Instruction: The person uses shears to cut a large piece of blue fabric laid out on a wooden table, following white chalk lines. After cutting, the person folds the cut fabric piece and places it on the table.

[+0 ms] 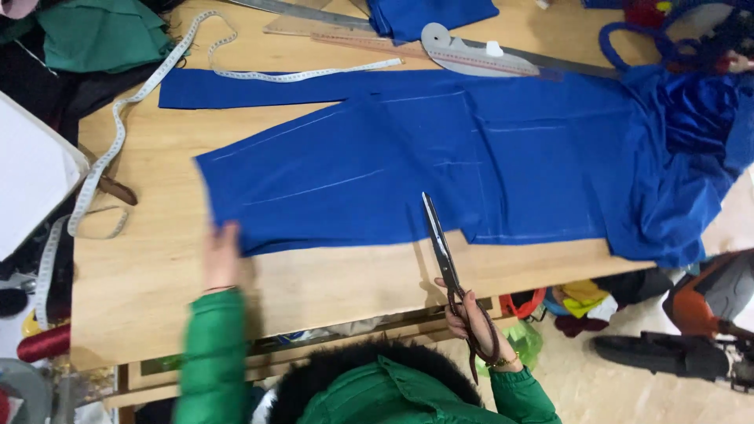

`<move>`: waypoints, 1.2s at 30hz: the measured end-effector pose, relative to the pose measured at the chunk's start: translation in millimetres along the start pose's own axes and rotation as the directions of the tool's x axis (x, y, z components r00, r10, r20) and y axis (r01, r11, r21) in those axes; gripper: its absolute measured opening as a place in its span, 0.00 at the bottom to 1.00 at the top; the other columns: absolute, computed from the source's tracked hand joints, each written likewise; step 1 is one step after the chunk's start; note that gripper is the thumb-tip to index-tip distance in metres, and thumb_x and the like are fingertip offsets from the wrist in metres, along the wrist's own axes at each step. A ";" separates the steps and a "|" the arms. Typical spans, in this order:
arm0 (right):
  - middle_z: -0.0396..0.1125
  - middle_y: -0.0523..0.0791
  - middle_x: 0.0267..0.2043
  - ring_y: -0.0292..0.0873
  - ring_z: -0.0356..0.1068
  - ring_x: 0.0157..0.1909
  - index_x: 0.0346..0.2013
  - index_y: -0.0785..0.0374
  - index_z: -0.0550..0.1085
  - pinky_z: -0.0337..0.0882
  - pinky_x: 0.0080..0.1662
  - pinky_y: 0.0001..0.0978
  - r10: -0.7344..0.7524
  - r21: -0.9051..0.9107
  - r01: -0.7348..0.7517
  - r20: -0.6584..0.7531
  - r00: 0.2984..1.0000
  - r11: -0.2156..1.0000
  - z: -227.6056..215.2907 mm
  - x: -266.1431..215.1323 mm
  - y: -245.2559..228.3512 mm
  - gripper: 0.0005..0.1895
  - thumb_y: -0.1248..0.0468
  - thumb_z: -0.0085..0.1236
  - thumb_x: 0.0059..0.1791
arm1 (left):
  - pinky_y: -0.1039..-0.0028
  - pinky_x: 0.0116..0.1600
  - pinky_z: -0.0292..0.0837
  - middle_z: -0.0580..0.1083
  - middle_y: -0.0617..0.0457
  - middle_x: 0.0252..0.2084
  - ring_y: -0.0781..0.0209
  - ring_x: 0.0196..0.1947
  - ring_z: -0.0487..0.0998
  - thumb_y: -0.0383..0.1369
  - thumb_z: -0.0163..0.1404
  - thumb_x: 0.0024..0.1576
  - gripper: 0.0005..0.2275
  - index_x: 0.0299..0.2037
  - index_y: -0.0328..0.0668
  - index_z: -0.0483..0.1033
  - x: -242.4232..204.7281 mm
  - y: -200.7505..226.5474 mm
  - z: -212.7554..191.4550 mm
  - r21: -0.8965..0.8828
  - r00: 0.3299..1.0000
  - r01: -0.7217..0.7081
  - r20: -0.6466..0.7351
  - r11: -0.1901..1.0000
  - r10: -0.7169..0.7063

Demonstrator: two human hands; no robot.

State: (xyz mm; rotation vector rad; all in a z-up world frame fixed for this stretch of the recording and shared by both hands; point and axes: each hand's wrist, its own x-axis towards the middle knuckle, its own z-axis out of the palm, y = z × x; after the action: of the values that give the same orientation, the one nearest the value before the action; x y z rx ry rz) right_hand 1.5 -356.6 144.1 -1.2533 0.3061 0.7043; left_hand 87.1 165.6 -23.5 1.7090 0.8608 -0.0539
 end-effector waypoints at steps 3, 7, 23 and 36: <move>0.41 0.37 0.21 0.32 0.41 0.19 0.74 0.53 0.59 0.44 0.23 0.23 -0.027 -0.126 0.030 0.024 0.999 0.992 -26.9 9.9 -32.0 0.42 0.35 0.31 0.51 | 0.50 0.69 0.61 0.68 0.32 0.67 0.33 0.63 0.68 0.22 0.37 0.63 0.25 0.72 0.44 0.62 43.0 -48.5 -112.1 0.835 0.834 -0.379 0.121 0.400 0.538; 0.39 0.33 0.23 0.28 0.41 0.20 0.73 0.53 0.62 0.42 0.22 0.22 -0.013 -0.162 0.008 -0.028 1.000 0.987 -82.7 29.0 -64.9 0.40 0.38 0.35 0.52 | 0.50 0.52 0.69 0.76 0.28 0.53 0.35 0.50 0.76 0.41 0.50 0.77 0.18 0.61 0.28 0.76 18.5 -16.6 -195.9 0.472 0.845 -0.183 -0.372 0.863 0.383; 0.75 0.52 0.53 0.63 0.73 0.55 0.66 0.42 0.69 0.71 0.56 0.55 -0.418 -0.820 -0.402 -0.559 0.716 0.408 -298.6 118.5 -148.9 0.41 0.31 0.63 0.43 | 0.53 0.52 0.78 0.77 0.47 0.60 0.41 0.51 0.81 0.36 0.56 0.60 0.07 0.38 0.42 0.81 -185.4 194.2 225.7 -0.043 0.746 -0.504 0.481 0.862 0.460; 0.72 0.56 0.60 0.67 0.71 0.58 0.70 0.46 0.66 0.69 0.61 0.60 -0.509 -0.858 -0.412 -0.513 0.691 0.306 -319.3 129.3 -153.9 0.36 0.43 0.59 0.48 | 0.58 0.55 0.77 0.74 0.42 0.56 0.43 0.53 0.79 0.55 0.62 0.48 0.42 0.72 0.45 0.66 -108.3 36.0 113.8 0.885 0.740 -0.101 -0.239 0.455 0.628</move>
State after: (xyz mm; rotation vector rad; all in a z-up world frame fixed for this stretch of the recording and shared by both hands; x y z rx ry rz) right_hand 248.1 -636.7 88.5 -2.7988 0.5208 0.1727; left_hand 72.9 10.4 17.5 2.9374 0.8724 0.4443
